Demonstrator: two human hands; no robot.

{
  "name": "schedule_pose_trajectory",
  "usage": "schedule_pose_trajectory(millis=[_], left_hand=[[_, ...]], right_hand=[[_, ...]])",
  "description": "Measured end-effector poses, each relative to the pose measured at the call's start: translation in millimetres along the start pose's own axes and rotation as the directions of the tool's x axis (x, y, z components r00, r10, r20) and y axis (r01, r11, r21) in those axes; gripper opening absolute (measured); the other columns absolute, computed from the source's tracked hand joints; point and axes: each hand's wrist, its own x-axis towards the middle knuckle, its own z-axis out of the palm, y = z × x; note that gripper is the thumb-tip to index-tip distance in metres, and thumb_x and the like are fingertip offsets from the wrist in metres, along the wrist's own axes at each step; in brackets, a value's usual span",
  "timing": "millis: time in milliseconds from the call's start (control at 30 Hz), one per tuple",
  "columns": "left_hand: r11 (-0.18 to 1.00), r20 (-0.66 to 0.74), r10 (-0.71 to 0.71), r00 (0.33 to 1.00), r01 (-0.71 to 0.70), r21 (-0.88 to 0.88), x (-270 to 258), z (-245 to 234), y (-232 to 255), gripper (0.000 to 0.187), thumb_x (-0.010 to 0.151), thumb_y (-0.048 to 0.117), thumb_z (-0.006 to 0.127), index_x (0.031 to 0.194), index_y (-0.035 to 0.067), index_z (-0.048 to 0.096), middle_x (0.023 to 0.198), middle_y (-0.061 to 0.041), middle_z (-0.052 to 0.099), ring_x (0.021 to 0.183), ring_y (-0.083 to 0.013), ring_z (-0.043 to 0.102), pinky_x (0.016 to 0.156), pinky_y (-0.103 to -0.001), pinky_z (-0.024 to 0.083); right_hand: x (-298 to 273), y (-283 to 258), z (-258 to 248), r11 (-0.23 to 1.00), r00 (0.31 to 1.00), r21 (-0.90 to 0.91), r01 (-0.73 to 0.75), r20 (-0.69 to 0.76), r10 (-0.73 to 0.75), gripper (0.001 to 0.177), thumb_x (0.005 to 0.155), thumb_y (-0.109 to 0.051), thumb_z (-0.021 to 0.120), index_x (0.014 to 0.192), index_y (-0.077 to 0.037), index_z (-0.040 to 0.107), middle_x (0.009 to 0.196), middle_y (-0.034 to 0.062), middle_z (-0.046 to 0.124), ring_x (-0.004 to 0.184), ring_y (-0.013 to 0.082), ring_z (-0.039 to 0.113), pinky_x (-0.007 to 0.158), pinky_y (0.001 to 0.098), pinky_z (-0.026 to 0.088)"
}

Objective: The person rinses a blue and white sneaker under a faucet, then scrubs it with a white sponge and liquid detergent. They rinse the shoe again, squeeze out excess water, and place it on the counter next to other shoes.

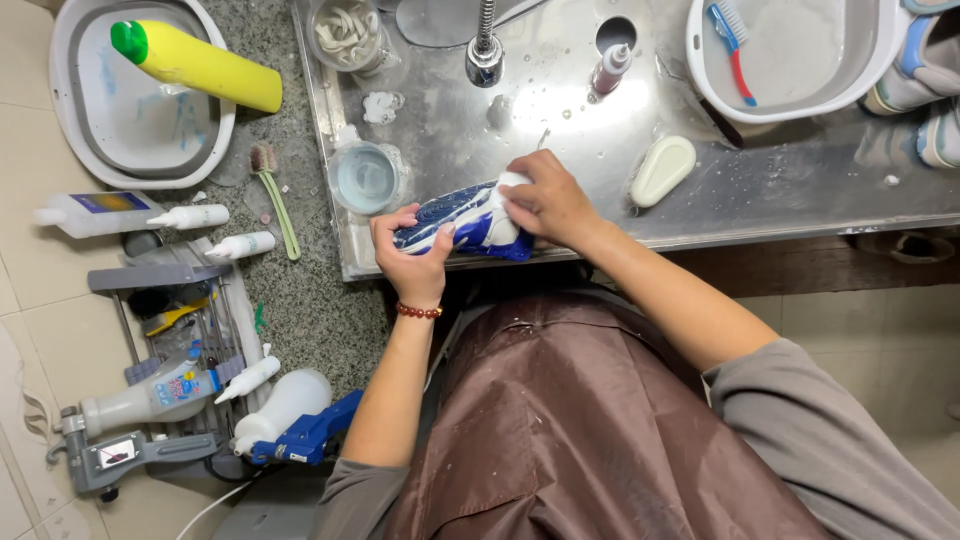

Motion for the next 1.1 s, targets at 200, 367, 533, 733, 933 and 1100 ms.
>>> schedule_pose_trajectory(millis=[200,367,533,733,933,1100], left_hand=[[0.998,0.042,-0.061,0.997,0.061,-0.007,3.8,-13.3,-14.6,0.043,0.079,0.017,0.088,0.103,0.005,0.054,0.115,-0.016,0.07,0.111,-0.0272,0.068,0.103,-0.039,0.051],[0.997,0.108,-0.075,0.991,0.071,0.044,11.5,-24.7,-10.9,0.037,0.079,0.017,0.088,0.101,0.003,0.061,0.113,-0.014,0.07,0.108,-0.0263,0.068,0.1,-0.038,0.052],[0.986,0.142,-0.035,0.989,0.011,0.169,14.4,-24.4,-1.8,0.031,0.079,0.018,0.089,0.099,0.002,0.072,0.106,-0.013,0.069,0.101,-0.0261,0.066,0.096,-0.036,0.052],[0.985,0.134,-0.04,0.99,0.016,0.174,10.4,-20.7,6.8,0.028,0.079,0.016,0.087,0.098,0.003,0.071,0.107,-0.012,0.069,0.102,-0.025,0.067,0.095,-0.036,0.053],[0.974,0.135,0.003,0.991,-0.034,0.224,9.7,-14.3,17.9,0.029,0.075,0.015,0.088,0.096,0.003,0.071,0.104,-0.012,0.068,0.096,-0.0263,0.064,0.091,-0.036,0.053],[0.979,0.135,0.028,0.99,-0.054,0.195,10.7,-11.4,16.1,0.031,0.073,0.016,0.09,0.094,0.003,0.071,0.103,-0.012,0.066,0.096,-0.0258,0.065,0.089,-0.036,0.054]], right_hand=[[-40.7,47.1,-6.0,0.984,0.993,-0.134,-0.116,-0.038,0.111,0.018,0.084,-0.018,0.081,0.099,-0.009,0.079,0.117,0.0151,0.066,0.112,0.0342,0.06,0.093,0.041,0.054],[-30.5,37.1,-0.4,0.881,0.881,0.079,-0.466,-0.051,0.47,0.023,0.087,-0.024,0.079,0.103,-0.008,0.079,0.11,0.0146,0.07,0.102,0.0312,0.066,0.089,0.0406,0.054],[-30.2,31.7,19.1,0.914,0.909,0.118,-0.389,-0.11,0.401,0.022,0.087,-0.024,0.079,0.1,-0.006,0.081,0.105,0.0152,0.071,0.099,0.0314,0.067,0.085,0.0402,0.054],[-23.3,12.6,22.8,0.905,0.887,0.068,-0.421,-0.177,0.426,0.023,0.084,-0.024,0.082,0.095,-0.004,0.08,0.097,0.0146,0.065,0.092,0.0319,0.064,0.082,0.0412,0.053],[-16.0,5.6,18.9,0.882,0.867,-0.016,-0.47,-0.196,0.458,0.017,0.082,-0.022,0.082,0.084,-0.005,0.079,0.092,0.0131,0.063,0.091,0.033,0.061,0.08,0.0427,0.052],[-17.0,28.5,17.2,0.846,0.846,-0.049,-0.531,-0.086,0.527,0.02,0.081,-0.023,0.082,0.087,-0.005,0.079,0.094,0.0145,0.061,0.092,0.032,0.059,0.082,0.0429,0.05]])
